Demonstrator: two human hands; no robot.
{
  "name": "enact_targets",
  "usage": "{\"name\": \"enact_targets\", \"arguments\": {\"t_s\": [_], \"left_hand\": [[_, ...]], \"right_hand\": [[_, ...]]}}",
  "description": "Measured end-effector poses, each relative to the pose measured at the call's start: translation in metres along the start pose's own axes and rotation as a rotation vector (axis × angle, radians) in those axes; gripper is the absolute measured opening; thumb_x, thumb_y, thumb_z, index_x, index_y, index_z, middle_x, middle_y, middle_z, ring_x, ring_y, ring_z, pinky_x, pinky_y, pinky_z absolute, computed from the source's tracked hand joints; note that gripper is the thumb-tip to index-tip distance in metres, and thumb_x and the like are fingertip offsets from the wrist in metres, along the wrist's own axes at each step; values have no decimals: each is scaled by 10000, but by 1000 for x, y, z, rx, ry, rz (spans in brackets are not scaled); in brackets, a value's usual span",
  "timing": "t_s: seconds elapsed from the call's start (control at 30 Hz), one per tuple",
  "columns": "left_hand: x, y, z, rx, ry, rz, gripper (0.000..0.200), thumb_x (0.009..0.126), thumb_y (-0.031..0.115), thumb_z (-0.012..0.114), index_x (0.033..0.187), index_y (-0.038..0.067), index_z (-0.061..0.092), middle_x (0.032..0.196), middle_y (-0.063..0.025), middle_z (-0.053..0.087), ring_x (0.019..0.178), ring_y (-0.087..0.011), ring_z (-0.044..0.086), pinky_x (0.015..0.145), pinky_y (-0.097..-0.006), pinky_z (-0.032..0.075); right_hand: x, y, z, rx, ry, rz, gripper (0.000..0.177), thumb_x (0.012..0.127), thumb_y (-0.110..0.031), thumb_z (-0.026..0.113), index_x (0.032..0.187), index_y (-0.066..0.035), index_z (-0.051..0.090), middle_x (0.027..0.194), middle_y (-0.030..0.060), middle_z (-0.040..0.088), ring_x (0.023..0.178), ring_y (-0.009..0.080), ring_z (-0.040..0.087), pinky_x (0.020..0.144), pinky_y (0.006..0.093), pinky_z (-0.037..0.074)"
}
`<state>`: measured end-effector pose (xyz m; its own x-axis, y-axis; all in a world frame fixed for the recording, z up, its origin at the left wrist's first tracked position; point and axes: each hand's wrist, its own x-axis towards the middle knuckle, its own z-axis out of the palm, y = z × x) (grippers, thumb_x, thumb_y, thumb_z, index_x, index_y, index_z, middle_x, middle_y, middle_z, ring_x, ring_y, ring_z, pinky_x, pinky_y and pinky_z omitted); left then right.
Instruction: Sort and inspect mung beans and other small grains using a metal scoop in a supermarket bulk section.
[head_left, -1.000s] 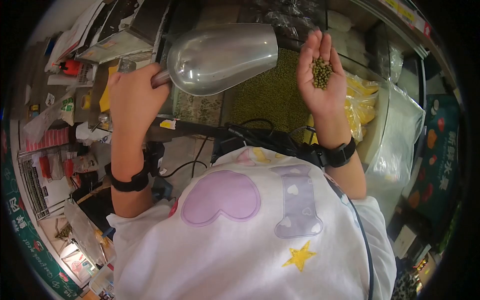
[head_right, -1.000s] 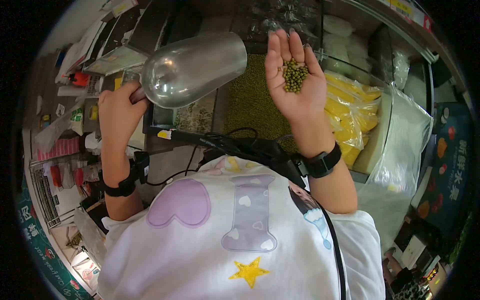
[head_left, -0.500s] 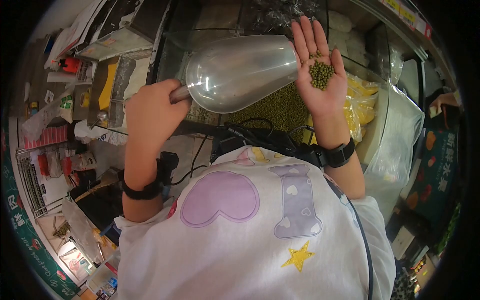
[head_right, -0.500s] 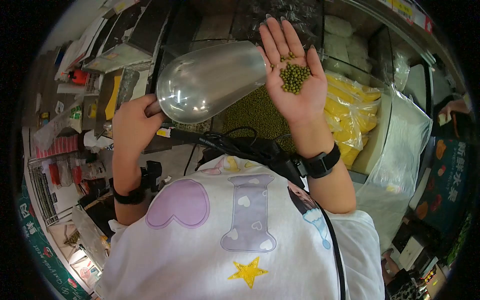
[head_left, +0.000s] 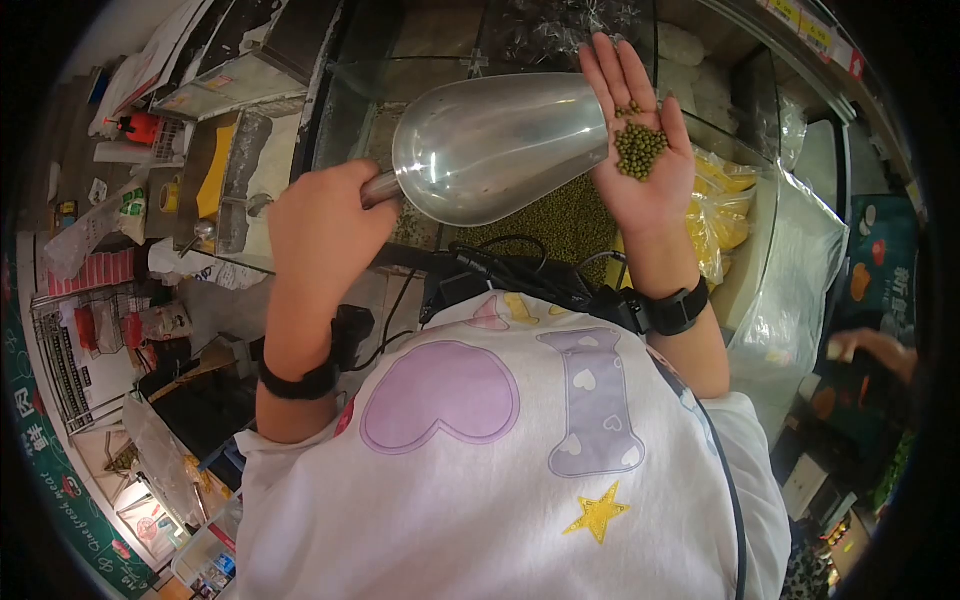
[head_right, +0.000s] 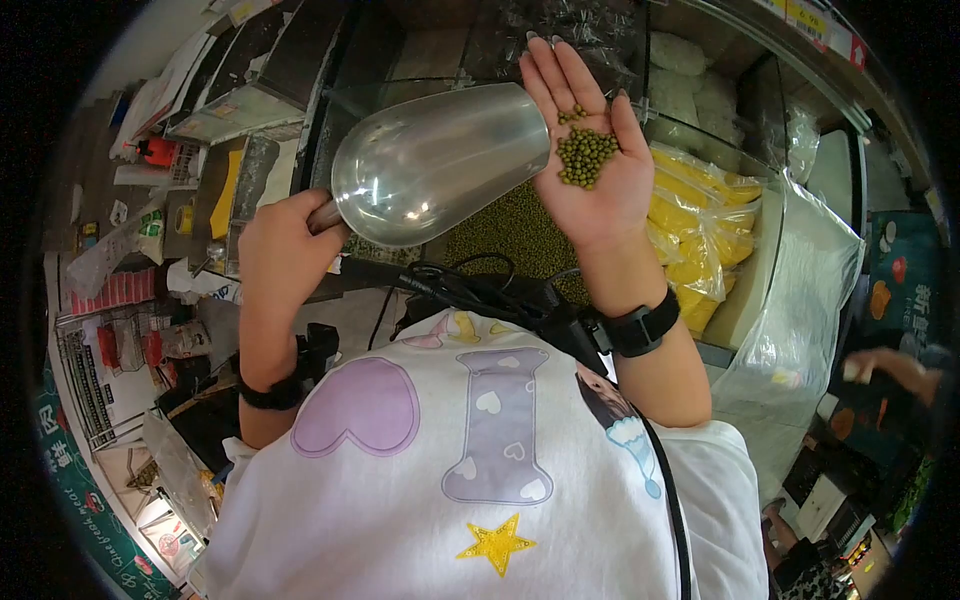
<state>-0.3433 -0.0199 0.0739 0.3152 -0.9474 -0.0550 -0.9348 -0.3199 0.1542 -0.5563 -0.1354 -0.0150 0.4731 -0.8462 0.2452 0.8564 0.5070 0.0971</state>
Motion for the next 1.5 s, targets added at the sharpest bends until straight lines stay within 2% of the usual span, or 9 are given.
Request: {"name": "enact_targets", "arguments": {"t_s": [0.07, 0.47, 0.53, 0.6, 0.77, 0.87, 1.07, 1.27, 1.5], "left_hand": [[0, 1, 2, -25, -34, -46, 241, 666, 241, 639, 833, 67, 635, 690, -147, 604, 676, -336, 591, 602, -380, 453], [2, -5, 15, -64, -67, -74, 262, 673, 269, 642, 811, 47, 629, 714, -153, 606, 689, -342, 585, 614, -383, 448], [3, -18, 17, -82, -49, -102, 269, 675, 279, 642, 812, 47, 628, 712, -156, 602, 690, -342, 582, 614, -383, 446], [5, -33, 19, -101, -31, -130, 277, 677, 289, 642, 813, 48, 628, 711, -159, 598, 691, -342, 580, 615, -383, 443], [5, -67, 26, 34, 15, -246, 266, 665, 306, 603, 800, 80, 640, 759, -161, 612, 742, -352, 587, 634, -402, 461], [3, -88, 34, 81, 20, -273, 269, 664, 310, 597, 797, 80, 638, 772, -158, 615, 760, -352, 590, 646, -406, 463], [0, -107, 39, 102, -37, -350, 311, 684, 316, 606, 830, 43, 629, 781, -198, 611, 791, -365, 592, 668, -430, 452], [-4, -121, 45, 411, -127, -424, 245, 670, 234, 583, 841, 75, 660, 855, -158, 646, 832, -338, 620, 703, -412, 486], [-9, -126, 47, 432, -198, -479, 263, 677, 226, 588, 876, 69, 657, 882, -158, 648, 852, -330, 623, 713, -410, 487]], "right_hand": [[0, 0, 1, 4, 8, 0, 531, 935, -306, 285, 1340, 37, 297, 1433, 170, 240, 1356, 270, 157, 1105, 380, 162], [-4, -4, -5, -112, 164, -4, 507, 945, -297, 262, 1312, 41, 349, 1411, 156, 301, 1337, 252, 217, 1073, 346, 207], [-3, 1, 1, -413, 709, -14, 484, 950, -283, 260, 1284, 45, 384, 1381, 153, 348, 1317, 254, 251, 1067, 362, 193], [-8, -6, -19, -380, 738, 29, 478, 955, -265, 256, 1295, 60, 343, 1358, 158, 372, 1300, 257, 267, 1083, 390, 143], [-9, -7, -28, -413, 850, 62, 590, 940, -293, 273, 1360, 90, 116, 1455, 200, 109, 1364, 299, 39, 1106, 403, 6], [-10, -11, -34, -415, 787, 92, 636, 930, -327, 287, 1370, 83, 80, 1465, 205, -5, 1362, 318, -57, 1102, 405, -30], [-9, -8, -26, -401, 815, 100, 627, 923, -347, 281, 1390, 31, 103, 1465, 210, -26, 1353, 356, -78, 1099, 413, -32], [-9, -4, -20, -471, 844, 99, 601, 926, -350, 276, 1398, -4, 140, 1471, 194, -10, 1354, 358, -72, 1097, 423, -26], [-13, -2, -21, -538, 817, 34, 548, 941, -323, 237, 1384, -3, 200, 1472, 172, 69, 1367, 309, -24, 1100, 405, -21]]}}
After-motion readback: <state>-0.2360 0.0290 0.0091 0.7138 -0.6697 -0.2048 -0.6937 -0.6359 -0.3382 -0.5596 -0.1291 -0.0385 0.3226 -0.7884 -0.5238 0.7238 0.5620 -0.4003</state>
